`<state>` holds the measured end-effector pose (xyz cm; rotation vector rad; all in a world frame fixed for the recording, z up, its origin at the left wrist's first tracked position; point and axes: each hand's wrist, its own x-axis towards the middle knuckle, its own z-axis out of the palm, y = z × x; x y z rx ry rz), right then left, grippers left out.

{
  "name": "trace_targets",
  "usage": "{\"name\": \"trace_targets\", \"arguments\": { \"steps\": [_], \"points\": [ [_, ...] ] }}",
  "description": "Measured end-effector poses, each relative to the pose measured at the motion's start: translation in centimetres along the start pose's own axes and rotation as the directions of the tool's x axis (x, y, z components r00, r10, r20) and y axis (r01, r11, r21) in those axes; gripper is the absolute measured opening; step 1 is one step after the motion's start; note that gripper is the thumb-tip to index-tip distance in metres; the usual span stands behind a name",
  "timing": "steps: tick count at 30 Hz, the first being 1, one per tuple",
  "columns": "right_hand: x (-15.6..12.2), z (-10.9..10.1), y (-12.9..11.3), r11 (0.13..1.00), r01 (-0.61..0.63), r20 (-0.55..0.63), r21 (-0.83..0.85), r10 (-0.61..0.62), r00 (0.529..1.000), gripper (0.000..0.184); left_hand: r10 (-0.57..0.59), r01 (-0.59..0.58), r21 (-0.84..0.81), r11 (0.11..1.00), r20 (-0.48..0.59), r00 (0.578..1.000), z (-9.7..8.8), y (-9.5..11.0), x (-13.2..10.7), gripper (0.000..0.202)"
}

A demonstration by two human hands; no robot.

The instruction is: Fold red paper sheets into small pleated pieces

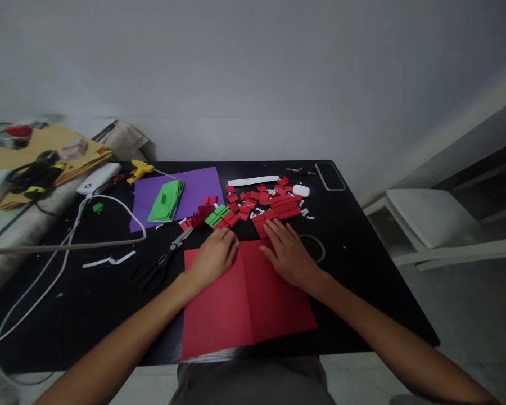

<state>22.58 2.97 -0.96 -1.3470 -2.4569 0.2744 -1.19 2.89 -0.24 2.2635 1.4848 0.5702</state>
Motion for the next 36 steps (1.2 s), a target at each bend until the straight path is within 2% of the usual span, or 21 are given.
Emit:
{"name": "trace_targets", "arguments": {
  "steps": [3, 5, 7, 10, 13, 18, 29, 36],
  "points": [
    [-0.5, 0.0, -1.2, 0.995, 0.088, -0.017, 0.041, -0.087, 0.996, 0.054, 0.027, -0.026, 0.009, 1.000, -0.037, 0.999, -0.1, 0.6, -1.0, 0.028],
    [-1.7, 0.2, -2.0, 0.984, 0.158, 0.028, 0.088, -0.161, 0.987, 0.054, 0.062, -0.060, 0.042, 0.997, -0.047, 0.997, -0.1, 1.0, -2.9, 0.035],
    [-2.9, 0.5, -2.5, 0.978, 0.178, 0.066, 0.105, -0.186, 0.980, 0.054, 0.105, -0.103, 0.106, 0.989, -0.010, 0.994, 0.0, 1.1, -5.1, 0.041],
    [-4.4, 1.3, -2.7, 0.986, 0.144, 0.109, 0.080, -0.152, 0.982, 0.057, 0.111, -0.104, 0.266, 0.958, -0.013, 0.994, 0.8, 0.5, -8.0, 0.056],
    [-5.3, 2.0, -2.8, 0.997, 0.068, 0.115, 0.031, -0.071, 0.991, 0.063, 0.085, -0.063, 0.390, 0.919, -0.041, 0.996, 2.0, -0.1, -9.6, 0.068],
    [-6.6, 3.0, -3.8, 1.000, -0.002, 0.055, -0.015, 0.003, 0.998, 0.070, 0.062, -0.027, 0.438, 0.899, -0.066, 0.996, 3.2, 0.3, -10.3, 0.071],
    [-7.1, 3.7, -4.2, 0.998, -0.028, 0.006, -0.055, 0.028, 1.000, 0.075, 0.052, -0.013, 0.441, 0.897, -0.075, 0.996, 3.2, 0.9, -10.4, 0.070],
    [-7.2, 3.7, -4.3, 0.997, -0.035, 0.001, -0.068, 0.036, 0.999, 0.070, 0.036, -0.004, 0.433, 0.902, -0.067, 0.997, 3.2, 1.0, -10.4, 0.069]
  ]
}}
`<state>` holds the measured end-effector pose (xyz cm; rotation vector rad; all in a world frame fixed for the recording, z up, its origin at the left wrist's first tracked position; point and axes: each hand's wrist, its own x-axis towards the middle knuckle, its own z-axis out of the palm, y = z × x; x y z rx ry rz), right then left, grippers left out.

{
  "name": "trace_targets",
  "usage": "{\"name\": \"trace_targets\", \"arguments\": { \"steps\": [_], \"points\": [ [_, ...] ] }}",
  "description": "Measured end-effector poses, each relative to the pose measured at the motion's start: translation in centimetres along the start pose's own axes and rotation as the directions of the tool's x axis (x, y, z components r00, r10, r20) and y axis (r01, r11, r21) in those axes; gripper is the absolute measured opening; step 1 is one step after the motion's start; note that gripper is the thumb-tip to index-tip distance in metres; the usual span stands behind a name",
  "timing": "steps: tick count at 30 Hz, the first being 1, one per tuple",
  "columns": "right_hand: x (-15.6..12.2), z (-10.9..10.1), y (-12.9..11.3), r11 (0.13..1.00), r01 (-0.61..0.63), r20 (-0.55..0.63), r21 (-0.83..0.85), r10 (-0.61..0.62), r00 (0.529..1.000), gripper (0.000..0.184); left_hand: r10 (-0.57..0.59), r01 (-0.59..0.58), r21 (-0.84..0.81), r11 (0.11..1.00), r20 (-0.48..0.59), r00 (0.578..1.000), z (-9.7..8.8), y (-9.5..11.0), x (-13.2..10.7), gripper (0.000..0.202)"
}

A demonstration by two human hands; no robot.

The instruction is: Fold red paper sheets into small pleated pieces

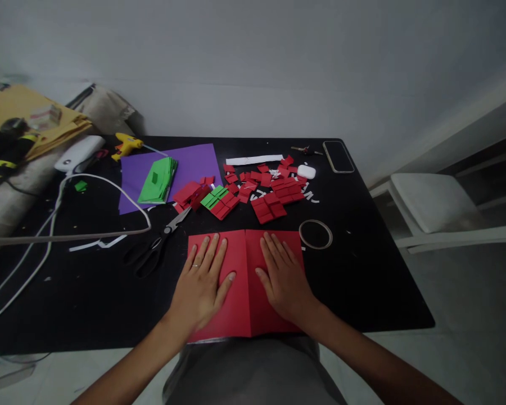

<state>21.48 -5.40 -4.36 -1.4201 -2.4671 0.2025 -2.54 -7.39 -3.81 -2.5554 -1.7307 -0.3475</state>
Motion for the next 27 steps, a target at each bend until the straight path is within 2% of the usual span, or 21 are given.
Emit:
{"name": "trace_targets", "arguments": {
  "steps": [15, 24, 27],
  "points": [
    [-0.2, -0.3, 0.5, 1.000, -0.001, 0.023, 0.028, 0.000, 1.000, 0.080, -0.022, 0.022, -0.005, 1.000, 0.003, 1.000, -0.3, -0.5, -0.5, 0.072],
    [0.1, -0.7, 1.1, 0.999, 0.024, 0.038, 0.038, -0.026, 0.999, 0.079, -0.007, 0.007, 0.010, 1.000, 0.020, 1.000, -0.2, -1.3, -0.5, 0.074],
    [0.2, -1.0, 1.0, 0.998, 0.040, 0.010, 0.058, -0.040, 0.999, 0.079, -0.006, 0.006, -0.002, 1.000, 0.013, 1.000, -0.5, -1.4, -0.3, 0.075]
  ]
}}
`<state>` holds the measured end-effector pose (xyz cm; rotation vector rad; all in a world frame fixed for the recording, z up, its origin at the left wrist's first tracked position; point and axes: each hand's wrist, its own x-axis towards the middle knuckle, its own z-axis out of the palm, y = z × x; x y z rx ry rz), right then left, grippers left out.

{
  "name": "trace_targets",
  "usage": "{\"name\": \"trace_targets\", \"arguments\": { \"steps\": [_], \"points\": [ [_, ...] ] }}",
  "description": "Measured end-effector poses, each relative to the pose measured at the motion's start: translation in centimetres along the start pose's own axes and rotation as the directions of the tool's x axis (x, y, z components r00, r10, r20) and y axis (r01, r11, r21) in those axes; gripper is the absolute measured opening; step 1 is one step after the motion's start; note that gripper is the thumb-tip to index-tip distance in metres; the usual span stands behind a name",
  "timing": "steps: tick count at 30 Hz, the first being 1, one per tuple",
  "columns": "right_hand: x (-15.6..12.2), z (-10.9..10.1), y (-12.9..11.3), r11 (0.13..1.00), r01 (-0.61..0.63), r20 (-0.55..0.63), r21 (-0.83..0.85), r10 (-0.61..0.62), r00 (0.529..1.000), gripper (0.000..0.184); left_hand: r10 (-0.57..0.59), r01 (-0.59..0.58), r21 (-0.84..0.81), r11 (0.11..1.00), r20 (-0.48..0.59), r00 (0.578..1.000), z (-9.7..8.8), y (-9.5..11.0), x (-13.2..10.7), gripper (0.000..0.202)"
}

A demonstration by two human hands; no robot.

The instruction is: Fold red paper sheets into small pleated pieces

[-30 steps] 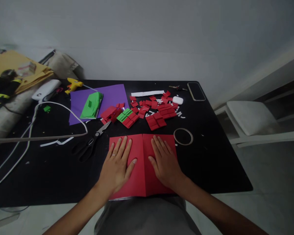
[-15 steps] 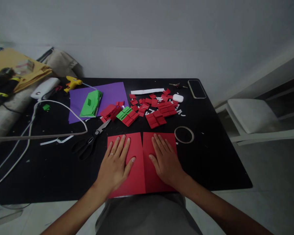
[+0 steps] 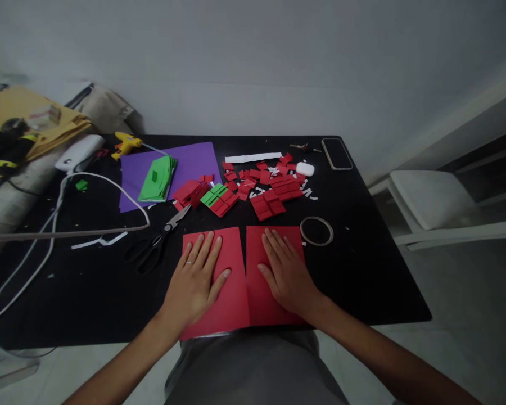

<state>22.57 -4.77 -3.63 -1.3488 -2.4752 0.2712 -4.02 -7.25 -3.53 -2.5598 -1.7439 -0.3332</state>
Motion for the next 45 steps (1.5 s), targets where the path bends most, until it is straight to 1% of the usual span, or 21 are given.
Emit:
{"name": "trace_targets", "arguments": {
  "steps": [3, 5, 8, 11, 15, 19, 24, 35, 45],
  "points": [
    [-0.5, -0.4, -0.5, 1.000, 0.008, -0.035, 0.008, -0.008, 0.999, 0.077, -0.007, 0.007, -0.014, 1.000, -0.027, 1.000, -0.6, 0.6, -0.3, 0.072],
    [-1.2, -0.5, -1.0, 1.000, 0.009, -0.026, 0.011, -0.009, 1.000, 0.077, -0.014, 0.013, -0.026, 1.000, -0.031, 0.999, -1.0, 1.4, -1.0, 0.071],
    [-2.1, -0.3, -1.5, 1.000, 0.003, 0.011, -0.002, -0.003, 1.000, 0.079, -0.016, 0.017, -0.040, 0.999, 0.014, 1.000, -1.0, 2.6, -2.2, 0.076],
    [-2.6, 0.0, -1.7, 1.000, -0.011, 0.030, -0.028, 0.012, 0.999, 0.083, -0.043, 0.044, -0.028, 0.999, 0.047, 0.998, -0.6, 3.4, -2.9, 0.080],
    [-2.6, 0.1, -1.6, 1.000, -0.015, 0.052, -0.023, 0.016, 0.999, 0.084, -0.035, 0.036, -0.008, 0.999, 0.052, 0.998, -0.2, 3.2, -3.0, 0.081],
    [-2.6, -0.1, -1.5, 1.000, -0.024, 0.073, -0.006, 0.024, 0.997, 0.084, -0.027, 0.027, -0.005, 1.000, 0.051, 0.998, -0.4, 2.9, -3.0, 0.083],
    [-2.6, -0.3, -1.5, 1.000, -0.023, 0.073, -0.015, 0.024, 0.997, 0.083, -0.032, 0.032, -0.007, 0.999, 0.067, 0.997, -0.6, 2.9, -3.1, 0.084],
    [-2.6, -0.3, -1.3, 0.999, -0.003, 0.081, -0.046, 0.007, 0.997, 0.085, -0.017, 0.017, -0.002, 1.000, 0.062, 0.998, -0.6, 2.7, -3.1, 0.085],
    [-2.6, -0.3, -1.2, 1.000, 0.005, 0.067, -0.022, -0.004, 0.998, 0.084, -0.015, 0.014, 0.008, 1.000, 0.062, 0.998, -0.6, 2.6, -3.0, 0.083]
  ]
}}
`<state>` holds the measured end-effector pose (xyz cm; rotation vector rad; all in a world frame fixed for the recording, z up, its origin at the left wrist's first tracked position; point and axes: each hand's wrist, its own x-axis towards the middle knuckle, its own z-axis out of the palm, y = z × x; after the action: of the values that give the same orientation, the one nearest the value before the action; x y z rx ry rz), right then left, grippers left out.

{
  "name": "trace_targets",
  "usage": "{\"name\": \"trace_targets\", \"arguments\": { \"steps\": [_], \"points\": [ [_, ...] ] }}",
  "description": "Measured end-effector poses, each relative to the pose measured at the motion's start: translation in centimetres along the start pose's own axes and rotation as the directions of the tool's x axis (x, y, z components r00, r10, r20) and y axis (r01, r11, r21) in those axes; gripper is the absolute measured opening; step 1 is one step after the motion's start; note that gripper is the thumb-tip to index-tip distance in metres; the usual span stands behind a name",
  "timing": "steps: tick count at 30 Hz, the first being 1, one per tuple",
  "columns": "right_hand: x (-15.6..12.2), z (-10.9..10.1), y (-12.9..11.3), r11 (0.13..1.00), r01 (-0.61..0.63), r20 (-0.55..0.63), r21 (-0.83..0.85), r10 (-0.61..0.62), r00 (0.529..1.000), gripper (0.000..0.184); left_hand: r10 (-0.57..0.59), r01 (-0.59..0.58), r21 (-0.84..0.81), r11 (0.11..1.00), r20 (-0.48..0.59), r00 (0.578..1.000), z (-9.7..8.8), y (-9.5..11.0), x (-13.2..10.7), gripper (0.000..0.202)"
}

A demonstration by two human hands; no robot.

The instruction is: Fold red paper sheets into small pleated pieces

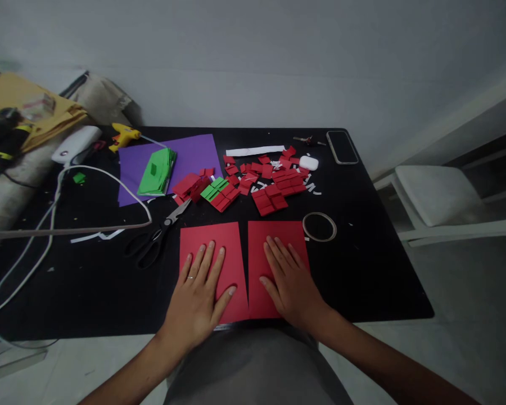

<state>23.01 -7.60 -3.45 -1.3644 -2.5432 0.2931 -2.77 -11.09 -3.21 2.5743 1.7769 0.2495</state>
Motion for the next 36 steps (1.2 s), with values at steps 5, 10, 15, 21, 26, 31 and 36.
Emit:
{"name": "trace_targets", "arguments": {
  "steps": [5, 10, 15, 21, 26, 31, 36],
  "points": [
    [0.1, 0.0, 0.0, 1.000, 0.004, 0.008, -0.020, -0.003, 1.000, 0.085, 0.005, -0.005, 0.004, 1.000, -0.010, 1.000, 0.1, -0.1, -0.1, 0.082],
    [0.0, 0.0, 0.1, 1.000, 0.010, 0.011, -0.014, -0.010, 1.000, 0.084, 0.021, -0.021, 0.011, 1.000, -0.011, 1.000, 0.0, -0.4, -0.1, 0.083],
    [0.0, 0.0, 0.3, 1.000, 0.021, 0.012, -0.015, -0.021, 1.000, 0.083, 0.020, -0.021, -0.006, 1.000, -0.013, 1.000, -0.2, -1.1, -0.2, 0.084],
    [0.0, -0.1, 0.3, 1.000, 0.009, 0.001, 0.017, -0.009, 1.000, 0.082, 0.044, -0.053, -0.172, 0.984, -0.053, 0.998, -1.7, -1.8, -1.3, 0.076],
    [0.1, -0.3, 0.4, 0.997, 0.014, -0.037, 0.081, -0.011, 0.999, 0.079, 0.180, -0.156, -0.247, 0.956, 0.079, 0.980, -2.8, -1.4, -3.4, 0.094],
    [0.5, -0.7, 0.9, 0.987, 0.012, -0.087, 0.161, 0.002, 0.996, 0.069, 0.224, -0.203, -0.273, 0.940, 0.049, 0.973, -2.5, -2.2, -4.8, 0.079],
    [1.4, -1.5, 0.7, 0.951, 0.026, -0.178, 0.309, 0.031, 0.984, 0.048, 0.199, -0.108, -0.556, 0.824, 0.106, 0.974, -4.3, -4.1, -3.6, 0.047]
  ]
}}
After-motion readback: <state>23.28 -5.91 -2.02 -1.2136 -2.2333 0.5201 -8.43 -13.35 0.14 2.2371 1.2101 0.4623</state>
